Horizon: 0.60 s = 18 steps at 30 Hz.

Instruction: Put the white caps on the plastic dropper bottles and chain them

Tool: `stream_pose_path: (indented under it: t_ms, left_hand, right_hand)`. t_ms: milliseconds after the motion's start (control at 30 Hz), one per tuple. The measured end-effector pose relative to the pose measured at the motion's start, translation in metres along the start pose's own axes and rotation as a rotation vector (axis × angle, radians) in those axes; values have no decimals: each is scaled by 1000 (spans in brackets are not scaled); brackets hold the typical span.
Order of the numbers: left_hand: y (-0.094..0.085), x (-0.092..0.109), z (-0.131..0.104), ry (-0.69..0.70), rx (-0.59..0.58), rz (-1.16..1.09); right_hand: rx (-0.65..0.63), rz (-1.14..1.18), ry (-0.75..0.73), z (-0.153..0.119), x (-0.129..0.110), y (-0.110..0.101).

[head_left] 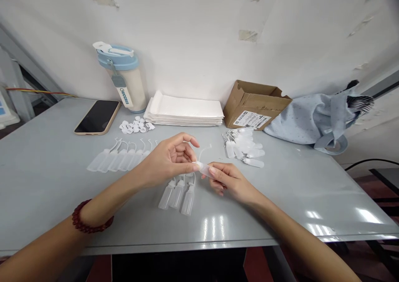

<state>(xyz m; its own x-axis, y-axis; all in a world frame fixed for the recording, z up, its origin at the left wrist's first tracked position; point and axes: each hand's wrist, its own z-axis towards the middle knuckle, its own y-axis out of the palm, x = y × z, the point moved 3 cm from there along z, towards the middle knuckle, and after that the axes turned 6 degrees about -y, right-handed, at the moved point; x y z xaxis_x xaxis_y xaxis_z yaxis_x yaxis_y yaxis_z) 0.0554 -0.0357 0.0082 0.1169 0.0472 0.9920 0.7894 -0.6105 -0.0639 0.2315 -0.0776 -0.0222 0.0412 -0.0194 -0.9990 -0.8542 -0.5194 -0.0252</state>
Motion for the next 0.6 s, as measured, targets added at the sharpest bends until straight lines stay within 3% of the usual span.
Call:
stream_pose_path:
  t_ms: [100,233,367,500,600]
  left_hand:
    - [0,0,0,29,3,5]
    - [-1,0,1,28,28,87]
    - [-2,-1,1,-85,14,241]
    - [0,-2,1,-172,-8,261]
    - [1,-2,1,-165,-19,237]
  right_hand:
    - [-1,-21,-7,0,0,0]
    - [159,-548,-236,-2,-3,-2]
    - [248,-923,-500,-3,0,-3]
    - [292,-1108,-616,-2,3,-4]
    - [300,-1187,-621,-3,0,-3]
